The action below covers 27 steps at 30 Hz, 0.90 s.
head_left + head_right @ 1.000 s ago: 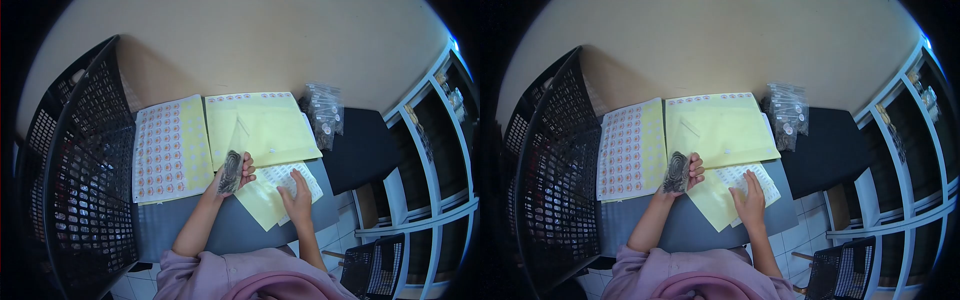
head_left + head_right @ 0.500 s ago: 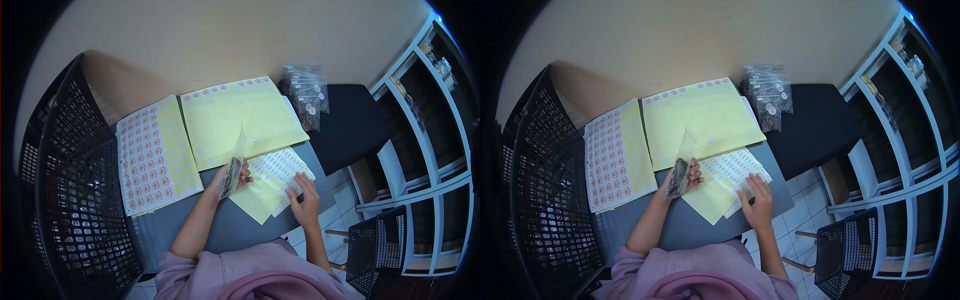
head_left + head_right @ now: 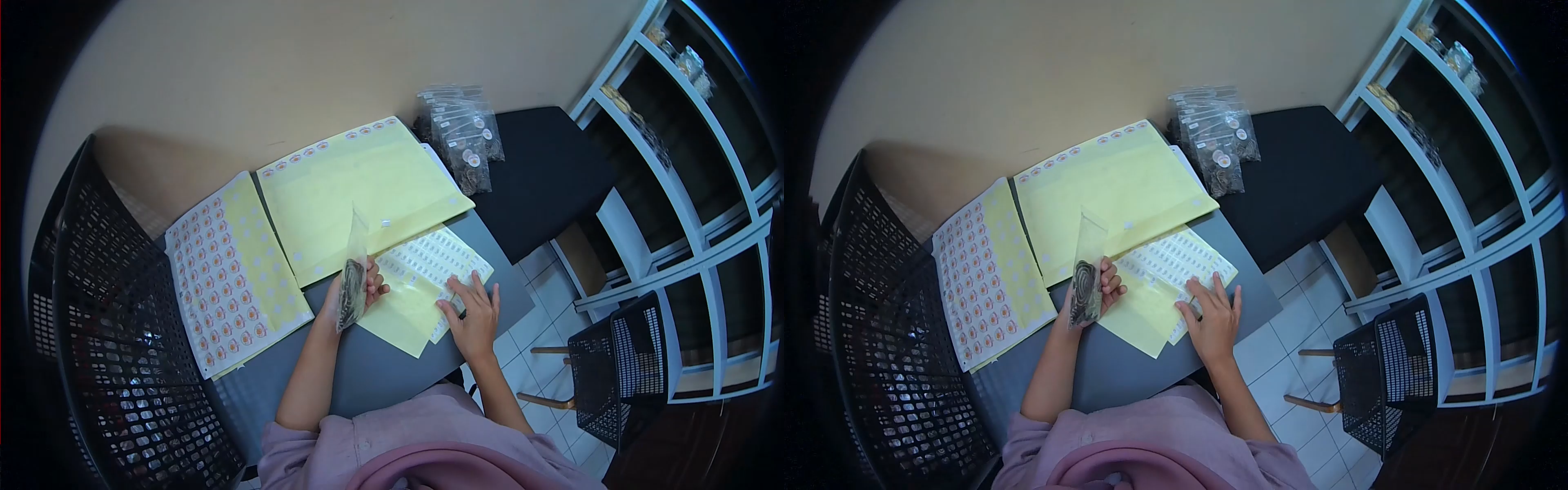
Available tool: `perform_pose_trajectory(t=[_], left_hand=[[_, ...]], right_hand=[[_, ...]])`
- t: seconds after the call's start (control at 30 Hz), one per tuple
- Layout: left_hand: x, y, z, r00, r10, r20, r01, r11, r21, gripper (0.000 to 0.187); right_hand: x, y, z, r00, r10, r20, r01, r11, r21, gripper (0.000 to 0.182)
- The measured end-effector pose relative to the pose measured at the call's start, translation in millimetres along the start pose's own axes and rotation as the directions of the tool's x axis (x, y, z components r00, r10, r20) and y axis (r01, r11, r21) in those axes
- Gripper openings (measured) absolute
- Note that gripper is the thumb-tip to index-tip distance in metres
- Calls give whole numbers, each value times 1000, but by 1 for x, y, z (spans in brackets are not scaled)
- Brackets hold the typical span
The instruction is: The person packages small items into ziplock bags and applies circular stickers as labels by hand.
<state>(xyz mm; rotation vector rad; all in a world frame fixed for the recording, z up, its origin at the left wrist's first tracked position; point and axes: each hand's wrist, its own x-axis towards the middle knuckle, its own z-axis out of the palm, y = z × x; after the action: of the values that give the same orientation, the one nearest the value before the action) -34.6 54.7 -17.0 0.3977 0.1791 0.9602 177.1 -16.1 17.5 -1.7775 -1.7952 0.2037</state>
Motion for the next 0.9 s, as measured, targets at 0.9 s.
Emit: perform_pose_trajectory(t=[0.9], left_hand=[[8,-6,27,895,357,-268,-243,894,377,47]], right_hand=[[40,-27,-13,978,73,-194,46,836,547,5]])
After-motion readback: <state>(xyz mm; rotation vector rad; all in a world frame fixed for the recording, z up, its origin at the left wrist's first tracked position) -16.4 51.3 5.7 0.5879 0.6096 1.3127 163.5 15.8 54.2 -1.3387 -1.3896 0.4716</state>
